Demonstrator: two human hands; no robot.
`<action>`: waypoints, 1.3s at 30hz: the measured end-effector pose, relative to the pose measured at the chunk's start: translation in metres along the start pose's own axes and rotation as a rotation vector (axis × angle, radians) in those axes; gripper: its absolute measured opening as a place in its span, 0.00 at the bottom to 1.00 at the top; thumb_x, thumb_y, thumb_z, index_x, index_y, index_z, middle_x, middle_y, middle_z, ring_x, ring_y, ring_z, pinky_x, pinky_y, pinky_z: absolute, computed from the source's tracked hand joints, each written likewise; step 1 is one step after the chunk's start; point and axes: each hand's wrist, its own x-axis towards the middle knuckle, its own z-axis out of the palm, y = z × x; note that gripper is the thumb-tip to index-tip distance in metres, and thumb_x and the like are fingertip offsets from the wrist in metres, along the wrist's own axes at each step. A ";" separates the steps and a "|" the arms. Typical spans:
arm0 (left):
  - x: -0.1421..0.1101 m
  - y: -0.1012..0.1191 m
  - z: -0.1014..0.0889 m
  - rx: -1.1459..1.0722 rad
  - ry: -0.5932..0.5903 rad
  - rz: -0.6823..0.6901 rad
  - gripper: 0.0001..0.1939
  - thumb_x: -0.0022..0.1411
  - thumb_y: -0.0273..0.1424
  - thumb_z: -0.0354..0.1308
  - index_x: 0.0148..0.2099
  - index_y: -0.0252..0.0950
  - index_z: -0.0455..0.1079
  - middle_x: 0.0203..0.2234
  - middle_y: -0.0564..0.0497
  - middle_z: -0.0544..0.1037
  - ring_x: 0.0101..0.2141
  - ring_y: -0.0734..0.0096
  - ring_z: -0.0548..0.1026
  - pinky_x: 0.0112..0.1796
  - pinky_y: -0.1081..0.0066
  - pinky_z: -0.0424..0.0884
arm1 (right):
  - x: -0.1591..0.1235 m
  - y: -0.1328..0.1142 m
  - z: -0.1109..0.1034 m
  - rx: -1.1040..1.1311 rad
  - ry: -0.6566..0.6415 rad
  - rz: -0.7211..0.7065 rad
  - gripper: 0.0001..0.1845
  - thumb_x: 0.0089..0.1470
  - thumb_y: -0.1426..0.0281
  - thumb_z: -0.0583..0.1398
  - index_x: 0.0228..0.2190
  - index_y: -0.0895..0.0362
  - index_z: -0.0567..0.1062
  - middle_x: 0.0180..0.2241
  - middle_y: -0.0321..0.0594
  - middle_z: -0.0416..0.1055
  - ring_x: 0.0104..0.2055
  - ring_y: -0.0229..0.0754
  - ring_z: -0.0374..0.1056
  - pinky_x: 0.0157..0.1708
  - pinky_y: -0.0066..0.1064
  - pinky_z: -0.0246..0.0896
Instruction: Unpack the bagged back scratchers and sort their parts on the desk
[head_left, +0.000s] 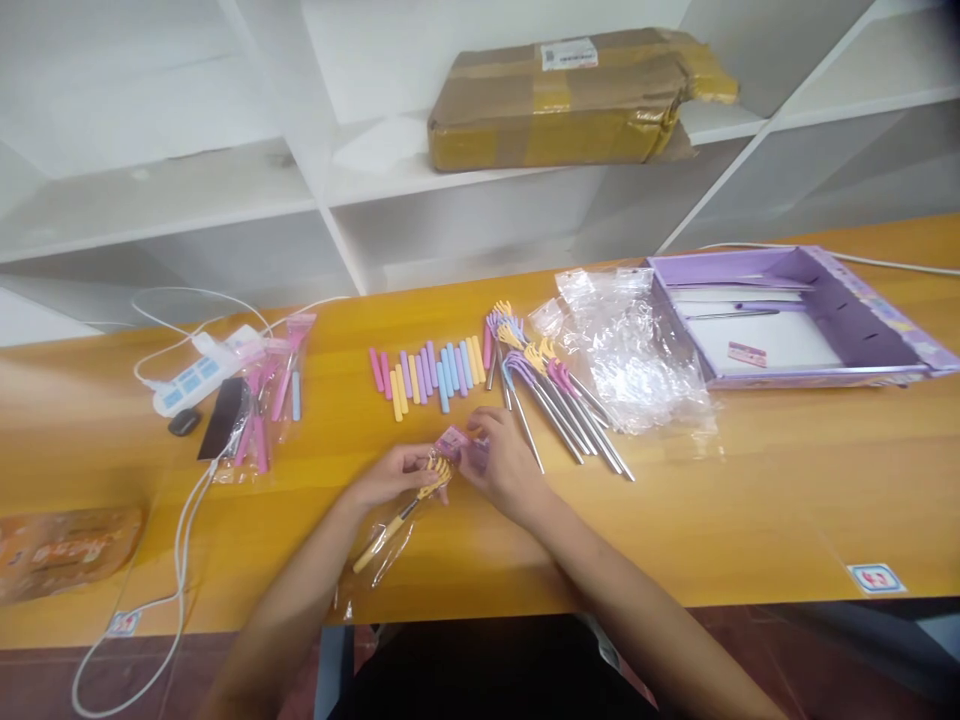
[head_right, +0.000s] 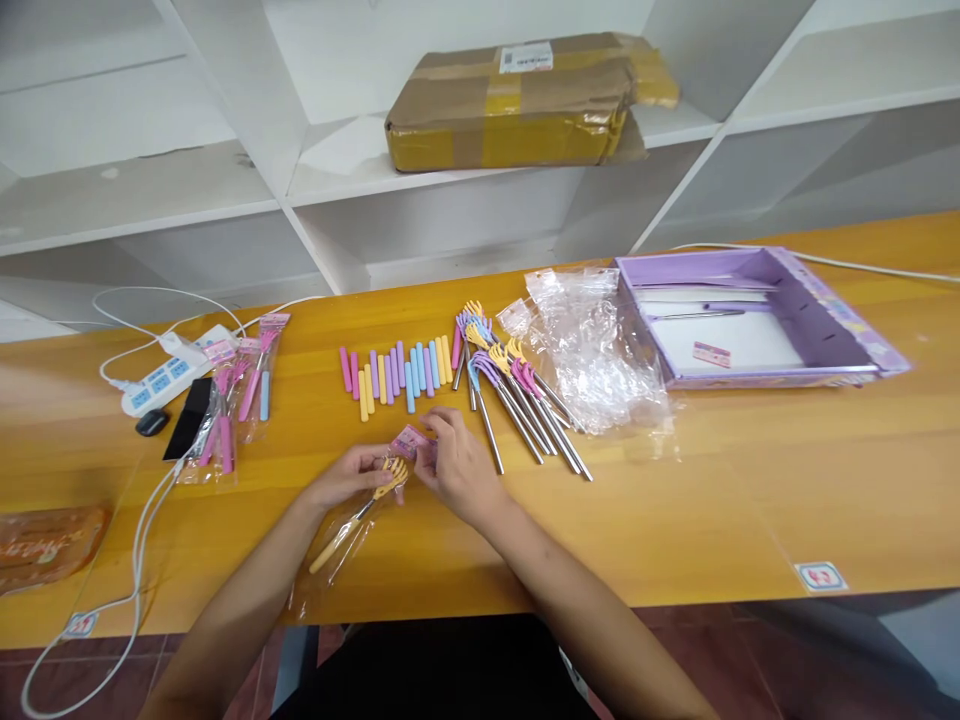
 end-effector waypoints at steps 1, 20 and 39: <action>0.000 0.000 0.000 0.001 0.001 -0.006 0.30 0.66 0.49 0.70 0.58 0.29 0.78 0.34 0.41 0.86 0.36 0.58 0.85 0.42 0.65 0.74 | 0.000 0.000 0.000 0.005 0.003 0.010 0.25 0.65 0.75 0.62 0.59 0.51 0.62 0.52 0.52 0.68 0.50 0.54 0.75 0.43 0.46 0.78; -0.001 -0.002 -0.001 0.127 -0.061 -0.075 0.32 0.69 0.49 0.67 0.64 0.29 0.75 0.37 0.38 0.88 0.32 0.64 0.81 0.32 0.72 0.68 | -0.009 0.009 0.019 0.013 -0.105 0.147 0.29 0.68 0.76 0.58 0.66 0.52 0.60 0.43 0.43 0.80 0.41 0.48 0.80 0.39 0.40 0.78; -0.001 -0.005 -0.006 0.101 -0.035 -0.057 0.36 0.68 0.50 0.67 0.68 0.29 0.73 0.34 0.40 0.87 0.17 0.81 0.60 0.20 0.77 0.54 | 0.013 0.002 -0.028 0.206 -0.121 0.087 0.06 0.69 0.71 0.61 0.45 0.51 0.79 0.50 0.47 0.71 0.52 0.49 0.74 0.49 0.43 0.75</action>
